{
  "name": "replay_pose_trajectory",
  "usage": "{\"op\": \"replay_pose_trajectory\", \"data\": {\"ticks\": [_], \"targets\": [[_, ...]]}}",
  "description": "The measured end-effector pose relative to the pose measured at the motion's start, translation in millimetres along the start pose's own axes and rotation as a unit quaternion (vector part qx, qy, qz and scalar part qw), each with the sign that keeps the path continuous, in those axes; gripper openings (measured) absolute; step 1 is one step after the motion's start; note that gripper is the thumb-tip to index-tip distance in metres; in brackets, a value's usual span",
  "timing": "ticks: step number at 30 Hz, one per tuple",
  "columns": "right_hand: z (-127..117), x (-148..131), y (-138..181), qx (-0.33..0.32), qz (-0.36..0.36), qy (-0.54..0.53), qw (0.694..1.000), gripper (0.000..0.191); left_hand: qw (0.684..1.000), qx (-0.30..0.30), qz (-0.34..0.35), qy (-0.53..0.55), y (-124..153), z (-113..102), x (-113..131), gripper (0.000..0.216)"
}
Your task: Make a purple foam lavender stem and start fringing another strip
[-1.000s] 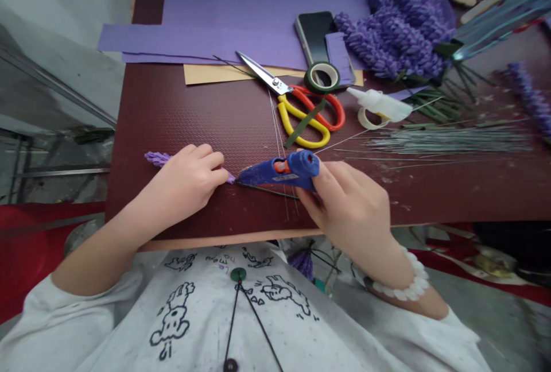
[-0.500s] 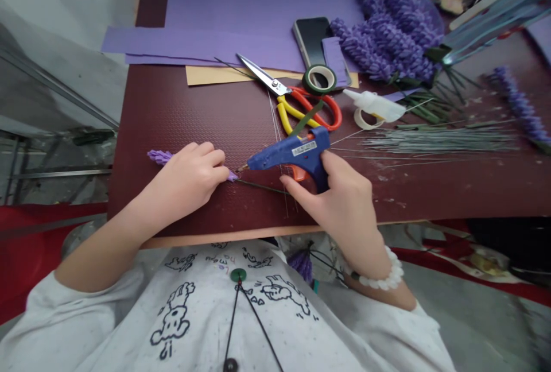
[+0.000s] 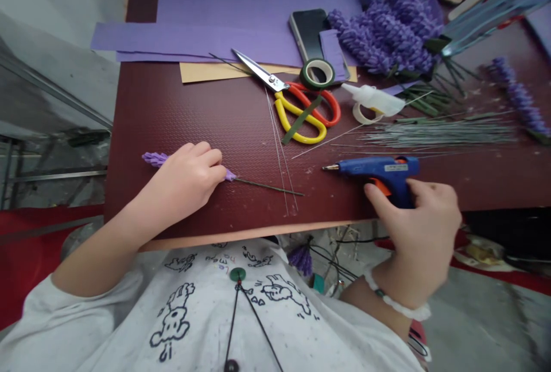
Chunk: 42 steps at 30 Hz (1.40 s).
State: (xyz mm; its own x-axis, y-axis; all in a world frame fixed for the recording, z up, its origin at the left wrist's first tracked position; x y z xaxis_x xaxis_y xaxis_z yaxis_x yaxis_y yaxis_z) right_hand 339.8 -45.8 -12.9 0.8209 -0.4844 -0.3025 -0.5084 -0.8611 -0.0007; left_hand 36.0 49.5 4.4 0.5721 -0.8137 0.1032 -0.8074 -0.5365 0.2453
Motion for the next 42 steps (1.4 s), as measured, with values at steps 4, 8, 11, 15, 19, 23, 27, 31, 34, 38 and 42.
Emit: {"op": "replay_pose_trajectory", "data": {"ticks": [4, 8, 11, 15, 19, 23, 27, 31, 34, 38, 42], "targets": [[3, 11, -6, -0.015, 0.054, 0.000, 0.998, 0.055, 1.000, -0.010, 0.000, 0.002, -1, 1, 0, 0.024], [-12, -8, 4, 0.082, 0.036, 0.012, 0.996, 0.054, 0.999, -0.024, -0.002, -0.020, -4, 0, 1, 0.022], [-26, -47, 25, 0.180, -0.073, -0.069, 0.979, 0.037, 0.998, -0.052, 0.000, -0.041, -10, 0, 3, 0.021], [-4, -124, 38, 0.056, -0.254, -0.137, 0.956, 0.015, 0.994, -0.092, 0.003, -0.058, -20, -2, 5, 0.023], [28, -184, 53, -0.073, -0.363, -0.142, 0.918, 0.007, 0.991, -0.124, 0.001, -0.044, -30, -2, 1, 0.024], [55, -206, 59, -0.131, -0.374, -0.118, 0.911, 0.013, 0.983, -0.178, -0.041, -0.011, -39, -1, -9, 0.022], [67, -208, 57, -0.139, -0.351, -0.111, 0.919, 0.013, 0.965, -0.241, -0.103, -0.015, -46, -3, -13, 0.018], [70, -210, 56, -0.137, -0.345, -0.097, 0.923, 0.012, 0.955, -0.269, -0.124, -0.025, -51, -6, -11, 0.016], [72, -210, 56, -0.134, -0.334, -0.090, 0.928, 0.013, 0.955, -0.266, -0.126, -0.022, -49, -4, -12, 0.014], [74, -211, 55, -0.139, -0.317, -0.085, 0.934, 0.014, 0.980, -0.180, -0.081, 0.003, -40, -2, -9, 0.018], [74, -212, 54, -0.141, -0.313, -0.083, 0.936, 0.014, 0.989, -0.100, -0.083, 0.076, -25, 6, -16, 0.018]]}}
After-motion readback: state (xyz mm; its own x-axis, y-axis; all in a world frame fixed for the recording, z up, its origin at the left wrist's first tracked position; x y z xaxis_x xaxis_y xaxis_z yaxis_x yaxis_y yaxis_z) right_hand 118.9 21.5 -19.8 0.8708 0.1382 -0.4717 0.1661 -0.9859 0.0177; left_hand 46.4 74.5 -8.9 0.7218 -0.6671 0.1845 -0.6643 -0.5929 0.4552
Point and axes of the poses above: each hand's wrist, its own y-axis away from the middle knuckle, its own z-axis out of the palm, x = y × z, the point moved 9 cm from there along -y, towards the middle knuckle, and after that the axes turned 13 degrees about -x, right-handed, at the moved point
